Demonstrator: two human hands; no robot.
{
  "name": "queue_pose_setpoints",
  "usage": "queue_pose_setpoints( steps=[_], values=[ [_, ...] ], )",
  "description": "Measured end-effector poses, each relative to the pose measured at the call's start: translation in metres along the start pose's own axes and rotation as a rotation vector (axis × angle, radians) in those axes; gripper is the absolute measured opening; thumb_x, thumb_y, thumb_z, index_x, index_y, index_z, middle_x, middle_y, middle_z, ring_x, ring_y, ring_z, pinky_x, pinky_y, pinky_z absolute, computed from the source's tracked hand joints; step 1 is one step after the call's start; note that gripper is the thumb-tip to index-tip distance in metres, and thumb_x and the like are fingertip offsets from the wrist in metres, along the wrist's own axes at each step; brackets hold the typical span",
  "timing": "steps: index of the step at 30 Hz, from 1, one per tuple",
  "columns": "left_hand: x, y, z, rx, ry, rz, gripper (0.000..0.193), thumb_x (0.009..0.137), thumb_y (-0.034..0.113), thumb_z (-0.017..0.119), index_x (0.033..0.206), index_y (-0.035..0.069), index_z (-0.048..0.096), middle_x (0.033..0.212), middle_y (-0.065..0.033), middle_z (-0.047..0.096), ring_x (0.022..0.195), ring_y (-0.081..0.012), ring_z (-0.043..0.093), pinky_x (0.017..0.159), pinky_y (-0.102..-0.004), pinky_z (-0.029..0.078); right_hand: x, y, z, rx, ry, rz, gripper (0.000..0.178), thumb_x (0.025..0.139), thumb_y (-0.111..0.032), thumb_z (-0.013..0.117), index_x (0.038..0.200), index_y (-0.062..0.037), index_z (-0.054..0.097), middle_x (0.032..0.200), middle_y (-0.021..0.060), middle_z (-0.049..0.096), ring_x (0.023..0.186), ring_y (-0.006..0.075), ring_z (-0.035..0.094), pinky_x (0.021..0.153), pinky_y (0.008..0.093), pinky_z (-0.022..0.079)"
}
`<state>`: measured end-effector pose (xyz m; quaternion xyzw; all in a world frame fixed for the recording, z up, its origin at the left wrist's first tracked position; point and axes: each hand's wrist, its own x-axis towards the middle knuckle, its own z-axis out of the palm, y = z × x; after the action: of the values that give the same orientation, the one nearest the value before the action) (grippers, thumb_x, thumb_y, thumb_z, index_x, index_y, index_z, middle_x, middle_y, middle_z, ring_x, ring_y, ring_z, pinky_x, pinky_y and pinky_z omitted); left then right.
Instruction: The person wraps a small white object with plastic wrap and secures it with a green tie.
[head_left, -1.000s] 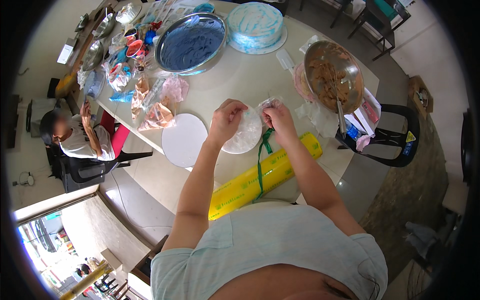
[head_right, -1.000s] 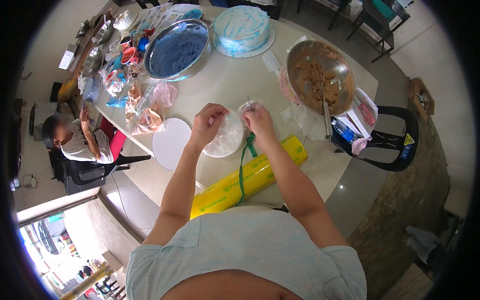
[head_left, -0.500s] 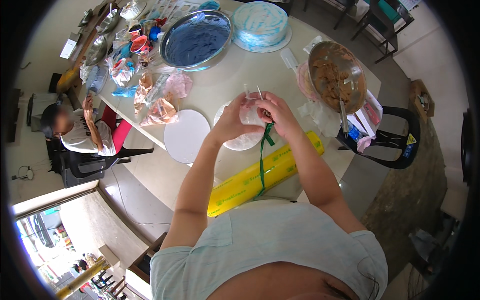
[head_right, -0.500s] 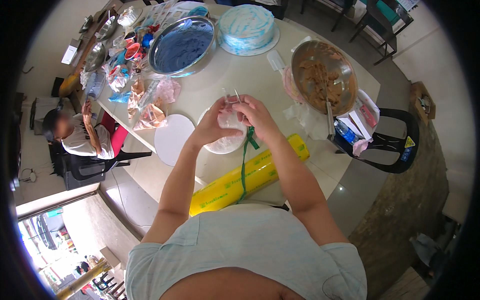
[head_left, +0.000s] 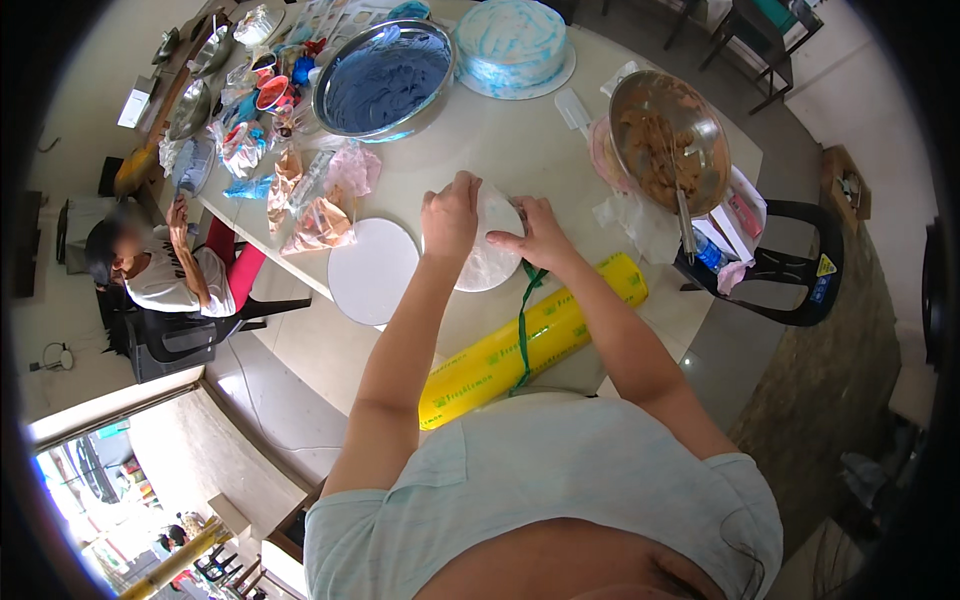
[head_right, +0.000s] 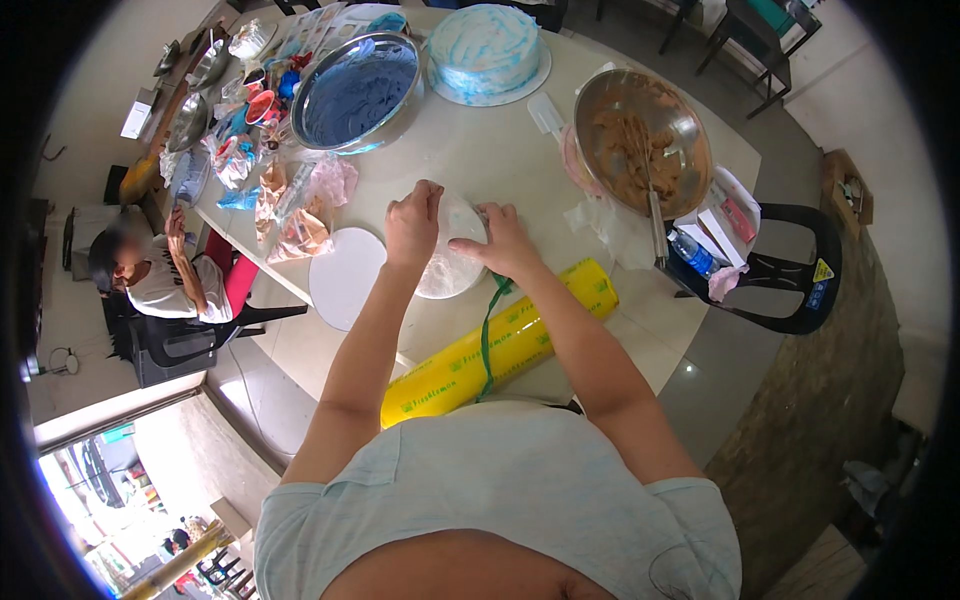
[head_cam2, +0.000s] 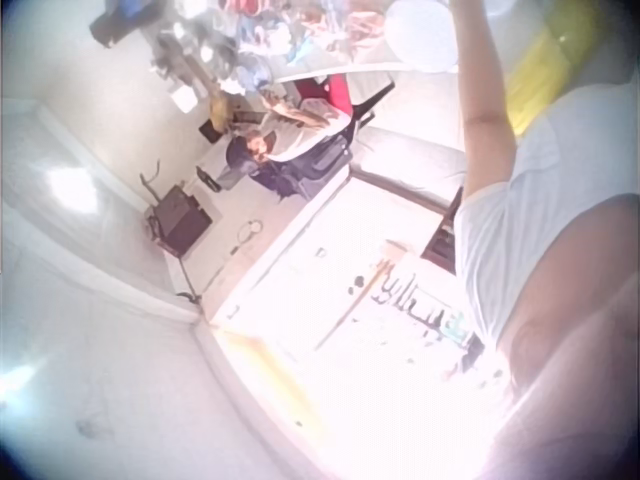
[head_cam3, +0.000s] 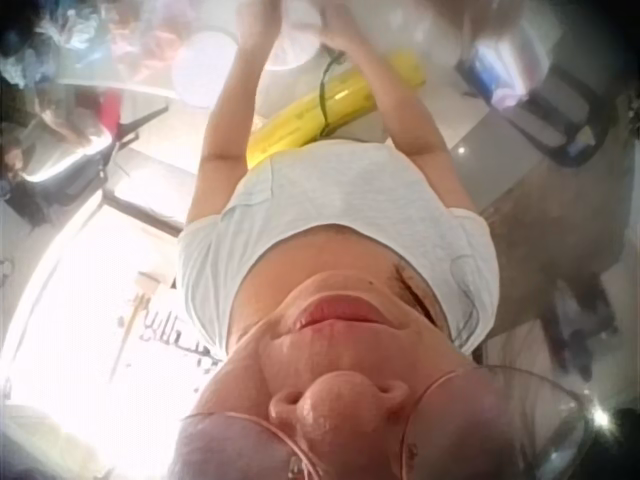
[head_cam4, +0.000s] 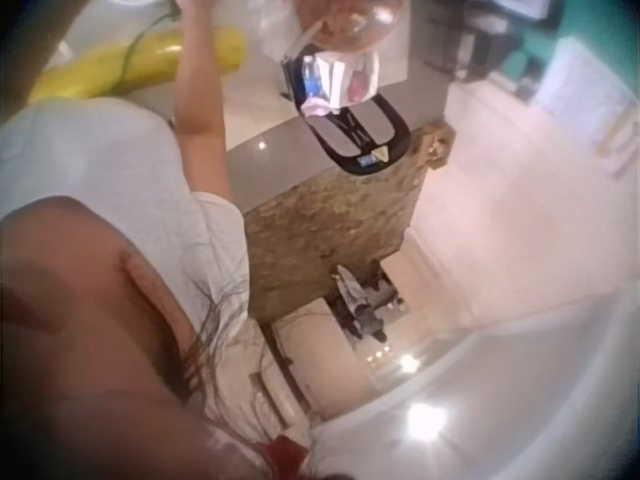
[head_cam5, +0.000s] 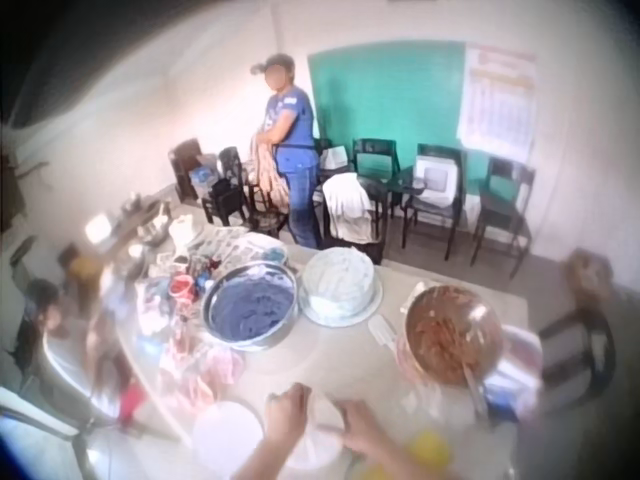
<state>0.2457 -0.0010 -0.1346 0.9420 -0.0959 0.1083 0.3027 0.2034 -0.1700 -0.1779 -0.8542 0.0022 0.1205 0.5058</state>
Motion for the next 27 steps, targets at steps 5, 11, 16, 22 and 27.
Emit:
queue_pose_setpoints(
  steps=[5,11,16,22,27],
  values=[
    [0.012,-0.022,-0.007,0.248,0.041,0.305,0.021,0.095,0.021,0.064,0.077,0.01,0.058,0.069,-0.0067,0.068,0.058,-0.0271,0.063,0.063,-0.0397,0.044,0.002,0.006,0.006,0.131,-0.021,0.022,0.08,0.071,-0.043,0.086,0.13,-0.0011,0.052,0.127,0.0197,0.047,0.12,0.0379,0.052,0.103,0.0429,0.044],
    [0.01,-0.018,-0.018,-0.289,-0.139,-0.249,0.022,0.088,0.024,0.074,0.091,0.005,0.063,0.069,-0.009,0.063,0.059,-0.0245,0.06,0.065,-0.0361,0.05,0.007,0.007,0.004,0.225,-0.065,0.034,0.08,0.072,-0.044,0.086,0.127,0.0038,0.053,0.126,0.0227,0.047,0.114,0.0363,0.057,0.098,0.0408,0.048],
    [-0.034,-0.01,-0.037,-0.309,0.197,-0.209,0.038,0.073,0.036,0.088,0.084,0.006,0.066,0.094,-0.0102,0.064,0.071,-0.0223,0.062,0.064,-0.0352,0.052,0.003,0.0,0.001,0.14,-0.011,0.033,0.081,0.072,-0.046,0.086,0.127,0.0046,0.053,0.126,0.0233,0.047,0.113,0.0355,0.058,0.097,0.0398,0.05],
    [-0.06,0.022,-0.033,0.068,0.028,-0.132,0.036,0.072,0.04,0.086,0.083,0.008,0.072,0.102,-0.0079,0.059,0.103,-0.028,0.056,0.091,-0.043,0.039,0.007,0.003,0.001,0.197,-0.047,0.039,0.086,0.07,-0.05,0.087,0.126,0.0058,0.053,0.125,0.0233,0.049,0.112,0.0349,0.059,0.094,0.0383,0.051],
    [-0.063,0.005,-0.014,-0.049,0.104,-0.167,0.021,0.08,0.028,0.08,0.084,0.009,0.072,0.103,-0.0079,0.059,0.104,-0.0286,0.055,0.09,-0.0444,0.039,0.007,0.001,0.002,0.207,-0.032,0.016,0.082,0.071,-0.045,0.087,0.125,0.0065,0.053,0.123,0.0224,0.049,0.111,0.0324,0.061,0.093,0.0381,0.052]
  ],
)
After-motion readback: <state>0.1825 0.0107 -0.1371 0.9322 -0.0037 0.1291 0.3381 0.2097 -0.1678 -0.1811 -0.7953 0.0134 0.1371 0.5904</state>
